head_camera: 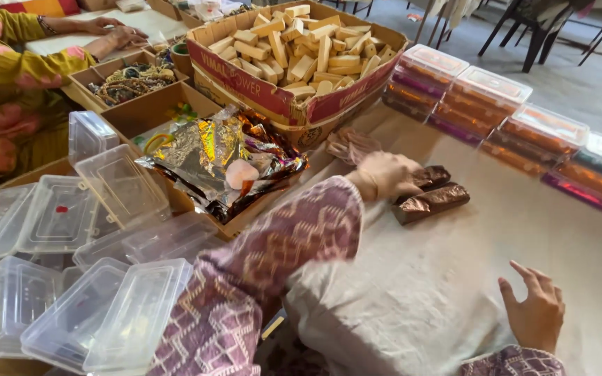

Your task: Wrapping small rectangular items in foil and placing them into a plastic box.

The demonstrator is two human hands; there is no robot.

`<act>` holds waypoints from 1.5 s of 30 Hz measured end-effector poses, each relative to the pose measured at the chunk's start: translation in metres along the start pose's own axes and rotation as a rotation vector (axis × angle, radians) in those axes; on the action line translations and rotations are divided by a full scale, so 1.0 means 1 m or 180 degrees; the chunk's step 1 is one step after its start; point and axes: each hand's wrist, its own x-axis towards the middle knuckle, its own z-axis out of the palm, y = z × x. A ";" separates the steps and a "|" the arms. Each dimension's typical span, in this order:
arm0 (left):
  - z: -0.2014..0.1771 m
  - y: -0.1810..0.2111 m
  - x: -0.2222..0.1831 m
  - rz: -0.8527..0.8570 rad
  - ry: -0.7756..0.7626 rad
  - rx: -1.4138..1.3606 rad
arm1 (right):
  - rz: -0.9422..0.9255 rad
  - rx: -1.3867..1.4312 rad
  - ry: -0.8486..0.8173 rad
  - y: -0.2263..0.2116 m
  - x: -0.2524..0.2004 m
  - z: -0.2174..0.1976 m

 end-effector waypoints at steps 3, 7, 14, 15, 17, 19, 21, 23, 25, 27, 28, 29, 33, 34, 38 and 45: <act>0.140 -0.121 0.118 -0.0261 0.0400 0.1197 | -0.0087 0.0124 -0.0022 -0.001 0.000 0.004; 0.189 -0.188 0.181 -0.0953 -0.0297 0.0914 | -0.0128 0.0151 -0.0081 0.003 0.004 0.010; 0.270 -0.236 0.237 -0.1345 0.0132 0.1688 | 0.0130 0.0213 -0.0393 0.009 0.004 0.019; 0.277 -0.241 0.240 -0.1208 0.0365 0.1517 | 0.0181 0.0215 -0.0455 0.009 0.003 0.019; 0.279 -0.249 0.242 -0.1119 0.0497 0.1410 | 0.0196 0.0230 -0.0493 0.011 0.002 0.020; 0.263 -0.252 0.238 -0.1041 0.0644 0.1315 | 0.0202 0.0258 -0.0514 0.010 0.003 0.022; 0.236 -0.243 0.231 -0.0959 0.1404 0.0925 | 0.0107 0.0216 -0.0443 0.011 0.002 0.024; 0.170 -0.194 0.195 -0.0851 0.1863 0.0632 | 0.0014 0.0144 -0.0371 0.012 0.002 0.020; 0.107 -0.140 0.159 -0.0771 0.2310 0.0375 | -0.0096 0.0124 -0.0303 0.017 0.001 0.021; 0.051 -0.082 0.121 -0.1007 0.1814 -0.0526 | -0.0239 0.0156 -0.0191 0.024 0.000 0.031; 0.067 -0.064 0.127 -0.1063 0.1813 -0.0482 | -0.0266 0.0219 -0.0205 0.016 0.003 0.031; 0.084 -0.047 0.134 -0.0313 0.2157 -0.0789 | 0.0075 0.0729 -0.0283 0.008 0.005 0.032; 0.082 0.072 0.036 0.0650 0.1571 -0.1418 | 0.1499 0.3434 -0.0886 0.004 0.010 0.029; 0.096 0.033 0.008 0.0755 0.1119 -0.1572 | 0.1486 0.3445 -0.0893 -0.001 0.009 0.027; 0.219 0.154 0.034 0.1217 0.0395 -0.1523 | 0.1923 0.4714 -0.1455 -0.038 0.012 0.008; 0.137 0.134 0.012 0.0823 0.0426 -0.1415 | 0.1772 0.5836 -0.1363 -0.045 0.014 0.002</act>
